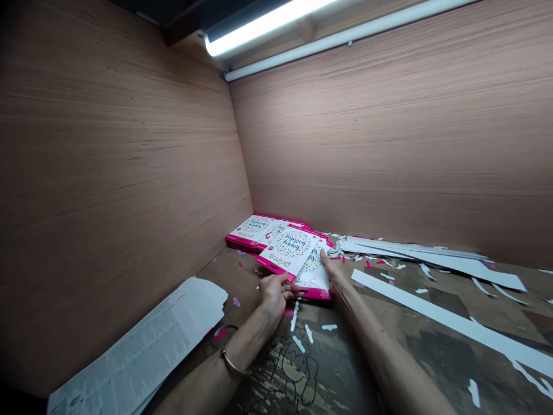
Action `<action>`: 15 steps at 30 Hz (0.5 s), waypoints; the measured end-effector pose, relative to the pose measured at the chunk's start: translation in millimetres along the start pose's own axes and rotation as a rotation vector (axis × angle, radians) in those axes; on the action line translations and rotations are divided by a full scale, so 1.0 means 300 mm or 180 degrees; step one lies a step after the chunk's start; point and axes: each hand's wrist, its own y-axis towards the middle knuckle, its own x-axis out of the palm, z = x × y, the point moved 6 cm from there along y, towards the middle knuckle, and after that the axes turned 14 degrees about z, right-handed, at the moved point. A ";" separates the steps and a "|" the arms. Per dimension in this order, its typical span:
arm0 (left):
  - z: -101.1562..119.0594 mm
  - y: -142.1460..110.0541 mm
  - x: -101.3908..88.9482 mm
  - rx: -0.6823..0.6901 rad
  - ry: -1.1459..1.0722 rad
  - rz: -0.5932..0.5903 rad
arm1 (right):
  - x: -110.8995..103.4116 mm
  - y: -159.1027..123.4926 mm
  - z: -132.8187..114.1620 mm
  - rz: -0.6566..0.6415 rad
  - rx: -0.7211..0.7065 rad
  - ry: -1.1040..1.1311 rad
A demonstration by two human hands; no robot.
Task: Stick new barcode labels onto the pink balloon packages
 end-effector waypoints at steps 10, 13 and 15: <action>0.162 -0.038 -0.097 0.0920 0.0820 -0.0095 | 0.011 -0.096 -0.060 -0.0181 -0.0268 0.0452; 0.329 -0.044 -0.115 0.1703 0.0490 -0.0212 | -0.062 -0.181 -0.115 -0.0314 -0.0539 0.0588; 0.356 -0.069 -0.096 0.1862 0.0419 -0.0560 | -0.135 -0.262 -0.148 -0.0404 -0.0829 0.0548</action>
